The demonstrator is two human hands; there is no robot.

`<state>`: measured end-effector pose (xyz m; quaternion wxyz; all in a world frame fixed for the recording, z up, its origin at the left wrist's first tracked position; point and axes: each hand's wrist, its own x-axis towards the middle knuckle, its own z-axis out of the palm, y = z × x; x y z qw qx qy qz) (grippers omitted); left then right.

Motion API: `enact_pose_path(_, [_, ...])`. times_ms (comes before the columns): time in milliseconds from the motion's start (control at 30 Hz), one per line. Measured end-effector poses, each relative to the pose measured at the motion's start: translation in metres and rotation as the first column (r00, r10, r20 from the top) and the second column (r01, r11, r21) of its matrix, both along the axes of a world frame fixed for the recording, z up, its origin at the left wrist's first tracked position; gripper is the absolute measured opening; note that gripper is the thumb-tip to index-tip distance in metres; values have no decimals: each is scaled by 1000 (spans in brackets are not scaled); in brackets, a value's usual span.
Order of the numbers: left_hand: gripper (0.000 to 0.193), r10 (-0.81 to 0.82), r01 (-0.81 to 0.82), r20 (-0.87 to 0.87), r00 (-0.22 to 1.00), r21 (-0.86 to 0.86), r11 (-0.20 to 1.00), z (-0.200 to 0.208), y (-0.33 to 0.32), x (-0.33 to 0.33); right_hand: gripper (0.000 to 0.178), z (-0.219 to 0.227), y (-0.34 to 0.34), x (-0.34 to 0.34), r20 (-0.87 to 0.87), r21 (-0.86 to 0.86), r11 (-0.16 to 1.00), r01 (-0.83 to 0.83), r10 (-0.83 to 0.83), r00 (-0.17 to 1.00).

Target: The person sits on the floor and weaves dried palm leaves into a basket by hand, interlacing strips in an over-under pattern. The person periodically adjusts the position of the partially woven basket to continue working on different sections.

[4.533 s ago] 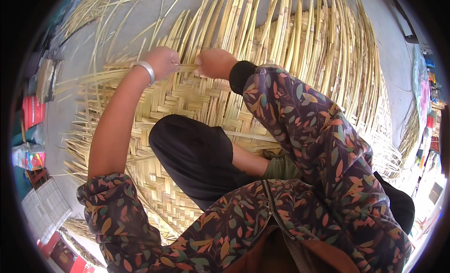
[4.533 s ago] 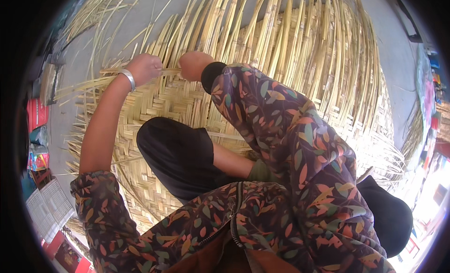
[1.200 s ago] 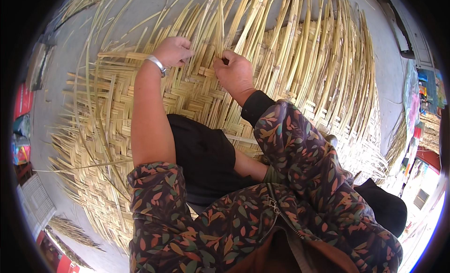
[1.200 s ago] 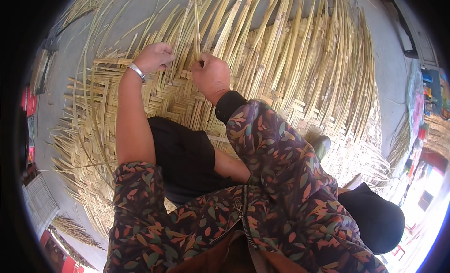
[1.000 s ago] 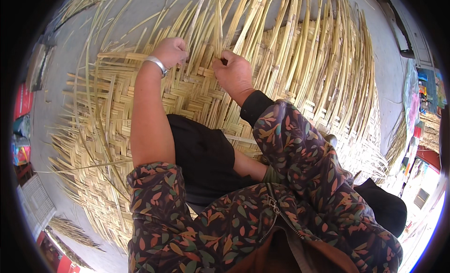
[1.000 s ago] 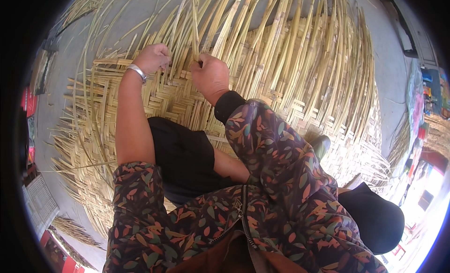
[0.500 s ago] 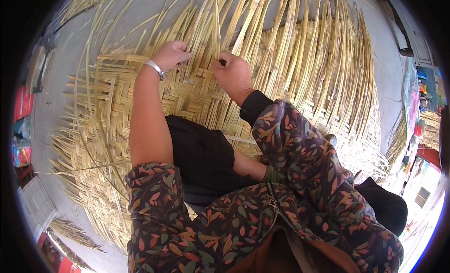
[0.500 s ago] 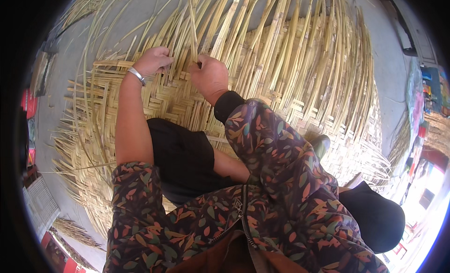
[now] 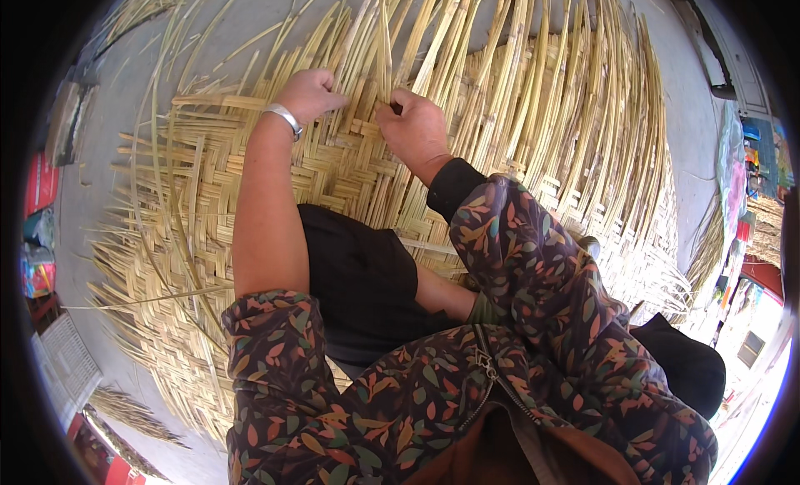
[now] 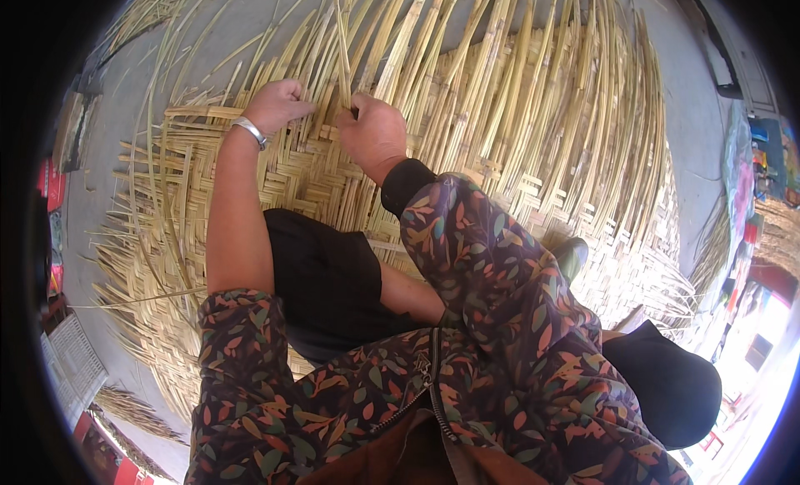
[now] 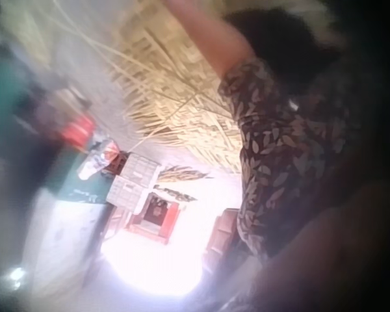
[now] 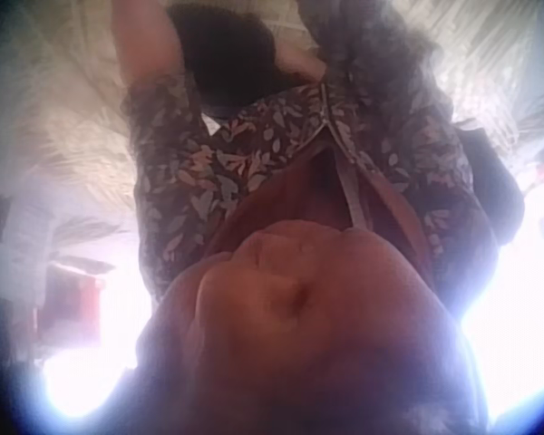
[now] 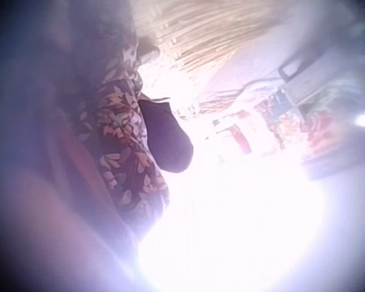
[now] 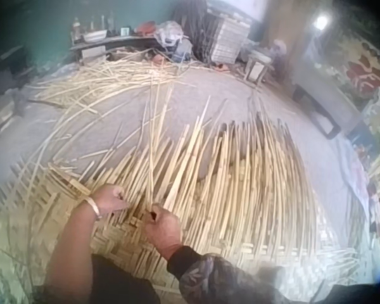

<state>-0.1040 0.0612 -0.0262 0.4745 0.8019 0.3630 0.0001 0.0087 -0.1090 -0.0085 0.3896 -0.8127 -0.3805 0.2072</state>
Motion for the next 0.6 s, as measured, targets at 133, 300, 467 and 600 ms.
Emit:
enact_pose_path(133, [27, 19, -19, 8, 1000, -18, 1000, -5, 0, 1, 21, -2, 0, 0, 3, -2, 1000, -3, 3, 1000])
enact_pose_path(300, [26, 65, -56, 126, 990, -76, 996, -5, -4, 1, 20, 0, 0, 1, -5, -10, 1000, -2, 2, 1000])
enact_pose_path(467, [25, 8, -9, -38, 999, -14, 1000, 21, -3, -3, 18, 3, 0, 0, -46, -21, 1000, 9, -10, 999])
enact_pose_path(600, [23, -6, 26, -131, 991, 153, 988, 19, -4, 2, 19, 4, 0, 1, -30, -16, 1000, -10, 10, 1000])
